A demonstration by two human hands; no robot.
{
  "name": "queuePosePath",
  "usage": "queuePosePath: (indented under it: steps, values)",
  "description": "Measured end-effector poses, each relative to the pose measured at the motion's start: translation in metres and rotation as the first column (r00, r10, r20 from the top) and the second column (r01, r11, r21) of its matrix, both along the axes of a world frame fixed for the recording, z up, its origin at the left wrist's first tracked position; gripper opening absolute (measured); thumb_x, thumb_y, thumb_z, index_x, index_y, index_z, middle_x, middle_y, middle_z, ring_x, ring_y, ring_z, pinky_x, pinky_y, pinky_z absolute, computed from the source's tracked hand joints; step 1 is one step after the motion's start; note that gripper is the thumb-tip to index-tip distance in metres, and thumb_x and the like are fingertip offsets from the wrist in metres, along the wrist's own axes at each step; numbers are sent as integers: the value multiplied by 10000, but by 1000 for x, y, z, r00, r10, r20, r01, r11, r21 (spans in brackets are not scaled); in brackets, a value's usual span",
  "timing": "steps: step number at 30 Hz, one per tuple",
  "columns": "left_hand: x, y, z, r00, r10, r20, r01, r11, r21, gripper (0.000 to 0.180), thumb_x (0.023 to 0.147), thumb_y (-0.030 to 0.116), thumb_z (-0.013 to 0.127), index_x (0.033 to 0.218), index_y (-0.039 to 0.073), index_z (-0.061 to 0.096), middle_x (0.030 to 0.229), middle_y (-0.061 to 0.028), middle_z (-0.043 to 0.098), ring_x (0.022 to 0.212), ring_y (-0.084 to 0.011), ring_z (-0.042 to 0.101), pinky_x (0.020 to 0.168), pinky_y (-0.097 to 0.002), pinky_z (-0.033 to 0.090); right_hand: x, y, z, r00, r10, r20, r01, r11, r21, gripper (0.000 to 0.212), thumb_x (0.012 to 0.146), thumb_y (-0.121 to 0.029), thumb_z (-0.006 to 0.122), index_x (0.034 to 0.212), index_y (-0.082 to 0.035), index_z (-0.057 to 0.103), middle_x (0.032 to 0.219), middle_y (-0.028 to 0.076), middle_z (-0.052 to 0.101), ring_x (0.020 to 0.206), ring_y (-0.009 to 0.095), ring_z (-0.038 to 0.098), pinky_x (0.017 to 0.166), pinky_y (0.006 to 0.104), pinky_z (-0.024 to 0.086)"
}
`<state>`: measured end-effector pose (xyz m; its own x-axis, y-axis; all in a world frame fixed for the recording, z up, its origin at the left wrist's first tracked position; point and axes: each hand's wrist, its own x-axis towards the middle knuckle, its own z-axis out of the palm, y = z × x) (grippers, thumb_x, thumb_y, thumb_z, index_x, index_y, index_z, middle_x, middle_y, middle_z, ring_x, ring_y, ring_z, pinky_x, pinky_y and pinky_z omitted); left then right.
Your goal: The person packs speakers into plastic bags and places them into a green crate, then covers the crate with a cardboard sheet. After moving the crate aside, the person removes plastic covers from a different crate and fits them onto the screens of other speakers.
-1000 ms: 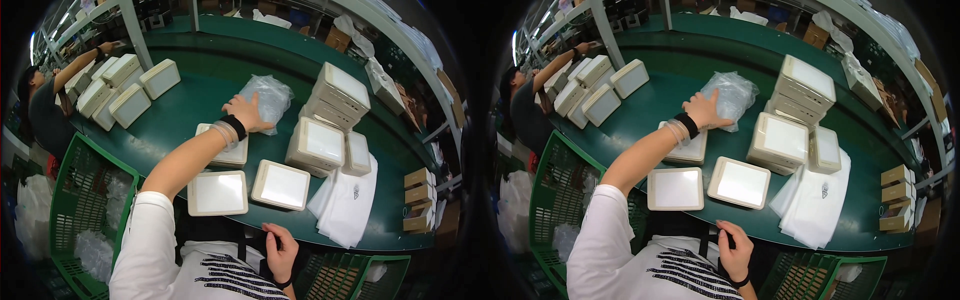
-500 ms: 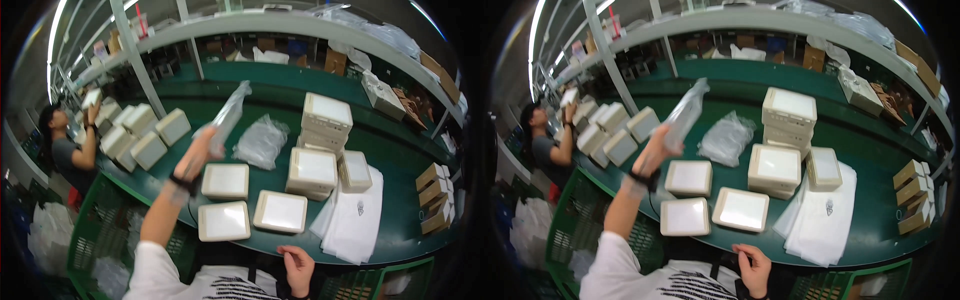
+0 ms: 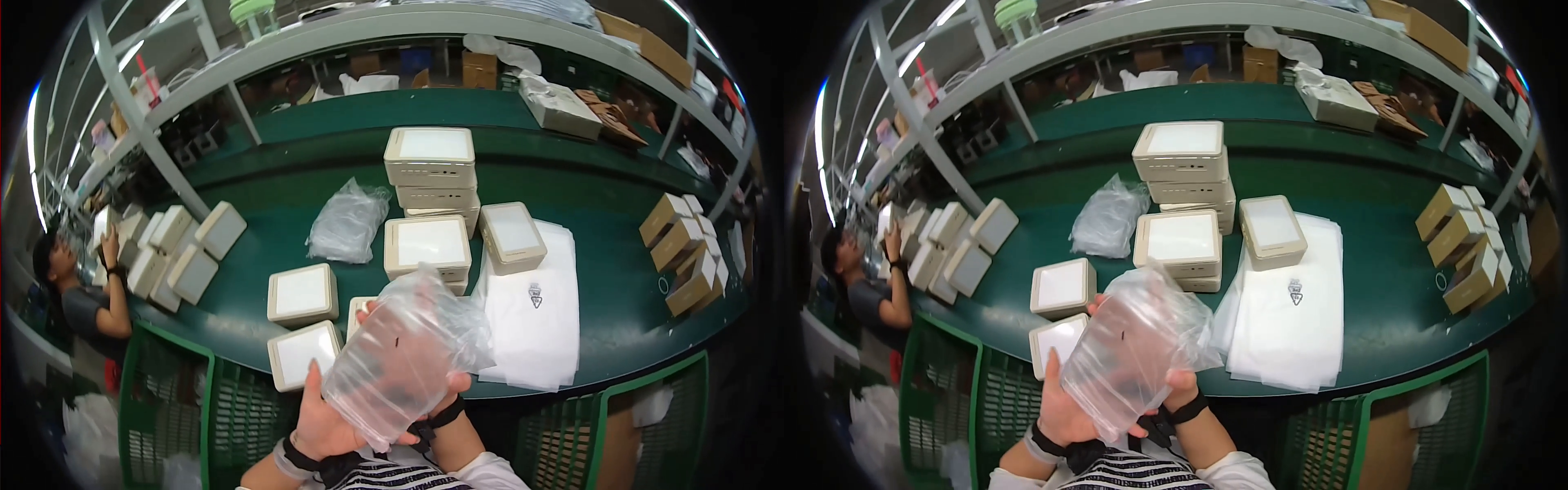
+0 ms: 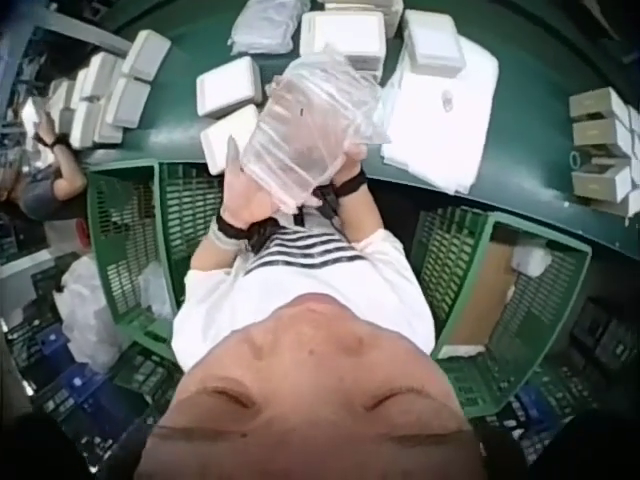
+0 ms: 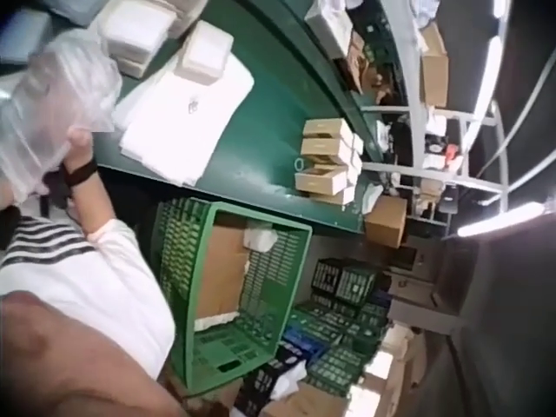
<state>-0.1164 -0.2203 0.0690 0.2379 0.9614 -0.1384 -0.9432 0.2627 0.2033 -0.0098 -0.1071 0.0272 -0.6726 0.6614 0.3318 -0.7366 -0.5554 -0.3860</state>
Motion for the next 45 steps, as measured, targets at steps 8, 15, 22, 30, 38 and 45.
queuePosePath:
  steps: [8,15,22,30,38,45]
  values:
    - [8,-38,-16,772,269,-575,-320,947,13,501,923,81,523,1371,-42,333,1325,-144,506,1225,-256,501,1020,-405,415,-10,-17,-38,979,46,196,-142,851,506,1232,575,-455,859,1479,-30,138,1507,183,233,1414,317,194,1152,428,166]
    - [6,-80,-37,783,432,-448,-461,886,51,448,933,80,508,1345,-33,375,1281,-135,539,1167,-256,544,1019,-397,412,7,-47,-59,907,269,324,-358,898,256,1355,521,-469,892,1514,-117,41,1520,193,211,1431,301,155,1140,400,151]
    - [-22,-166,-65,778,354,-519,-460,884,-86,390,912,74,528,1283,-25,459,1229,-132,573,1115,-234,572,966,-375,440,-51,-62,-15,966,209,150,-248,909,334,1339,533,-524,867,1512,-207,10,1476,260,257,1381,366,267,1121,471,206]
    - [-160,-225,13,8,67,-998,-825,564,31,126,835,161,626,750,67,621,674,58,555,577,-52,499,539,-209,396,-88,-78,-28,987,-126,101,104,975,197,1241,552,-431,867,1501,-202,101,1463,203,301,1382,358,261,1114,496,253]
    - [-455,-399,-100,-234,-889,-395,-955,285,-78,349,812,241,659,1053,22,535,938,-70,489,853,-226,455,730,-349,353,-105,-53,-13,988,-36,151,52,993,-102,1261,529,-374,867,1502,-215,81,1468,187,267,1388,369,236,1113,514,277]
    - [-243,-149,-2,-687,10,-727,-452,777,438,794,755,270,725,1405,13,346,1433,-173,357,1349,-325,305,1121,-404,220,-104,-52,-25,975,-22,222,16,1000,25,1387,488,-345,897,1503,-227,-41,1473,220,235,1402,378,198,1114,506,263]
